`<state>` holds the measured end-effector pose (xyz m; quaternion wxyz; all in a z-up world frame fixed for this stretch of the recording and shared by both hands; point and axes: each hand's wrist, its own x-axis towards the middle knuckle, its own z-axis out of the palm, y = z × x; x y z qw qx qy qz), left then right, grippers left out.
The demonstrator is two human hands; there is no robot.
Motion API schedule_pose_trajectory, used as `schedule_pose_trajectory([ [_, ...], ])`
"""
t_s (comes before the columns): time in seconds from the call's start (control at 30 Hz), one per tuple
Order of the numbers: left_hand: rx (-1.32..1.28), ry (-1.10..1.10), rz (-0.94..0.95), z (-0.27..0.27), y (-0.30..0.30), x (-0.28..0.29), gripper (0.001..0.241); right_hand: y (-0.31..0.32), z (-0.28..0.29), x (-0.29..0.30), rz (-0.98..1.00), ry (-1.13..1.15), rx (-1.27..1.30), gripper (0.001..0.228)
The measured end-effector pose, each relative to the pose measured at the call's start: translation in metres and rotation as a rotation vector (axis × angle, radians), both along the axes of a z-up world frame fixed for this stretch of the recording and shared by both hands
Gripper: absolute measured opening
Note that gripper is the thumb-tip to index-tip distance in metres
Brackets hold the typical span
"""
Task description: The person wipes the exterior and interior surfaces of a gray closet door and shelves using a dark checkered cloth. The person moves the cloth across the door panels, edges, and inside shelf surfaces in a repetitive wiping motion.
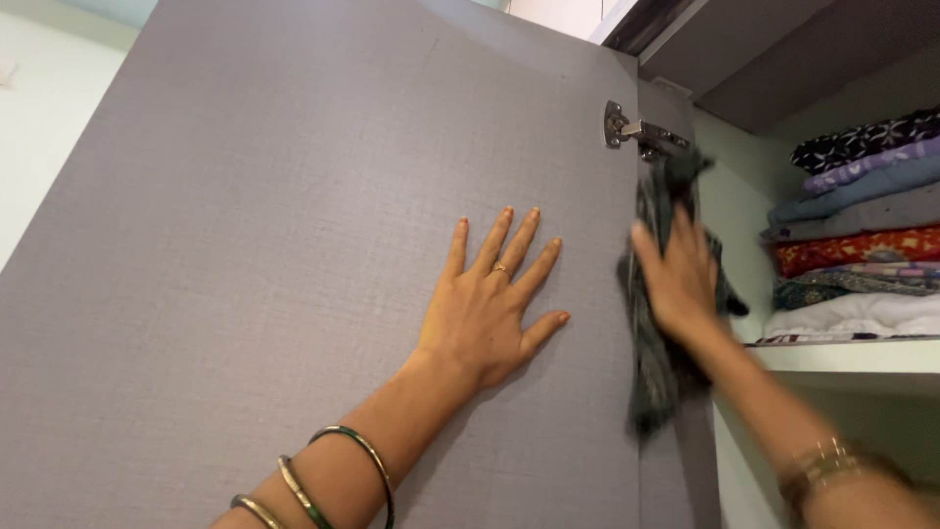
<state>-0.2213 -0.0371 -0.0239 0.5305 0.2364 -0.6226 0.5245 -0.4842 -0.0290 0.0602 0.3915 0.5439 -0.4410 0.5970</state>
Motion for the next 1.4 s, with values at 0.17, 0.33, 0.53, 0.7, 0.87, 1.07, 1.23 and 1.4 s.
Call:
schedule_pose_trajectory([
  [0.17, 0.01, 0.002, 0.032, -0.004, -0.002, 0.003, 0.074, -0.009, 0.025, 0.011, -0.036, -0.132, -0.037, 0.095],
  [0.33, -0.019, 0.017, 0.017, -0.003, 0.0, 0.0, 0.074, 0.005, -0.098, 0.029, -0.219, -0.027, -0.129, 0.079],
  [0.53, -0.034, 0.023, -0.002, -0.002, 0.0, 0.0, 0.074, 0.025, -0.155, 0.017, -0.041, -0.111, 0.166, 0.071],
  [0.7, -0.056, 0.007, -0.082, -0.006, 0.001, 0.005, 0.065, 0.01, -0.066, 0.044, -0.192, 0.428, -0.208, 0.072],
  [0.87, -0.016, -0.041, -0.178, -0.018, 0.008, 0.02, 0.059, 0.009, 0.018, 0.067, -0.102, 0.195, -0.194, 0.081],
  [1.07, 0.015, -0.01, -0.327, -0.034, 0.019, 0.073, 0.053, 0.013, -0.094, 0.116, -0.171, 0.747, -0.24, 0.074],
  [1.23, 0.025, -0.09, -0.296, -0.035, 0.025, 0.125, 0.041, 0.018, -0.062, 0.116, -0.187, 1.048, -0.169, 0.073],
  [1.4, -0.017, 0.232, -0.191, -0.031, 0.014, 0.178, 0.039, -0.003, 0.03, 0.118, -0.29, 0.234, -0.275, 0.074],
])
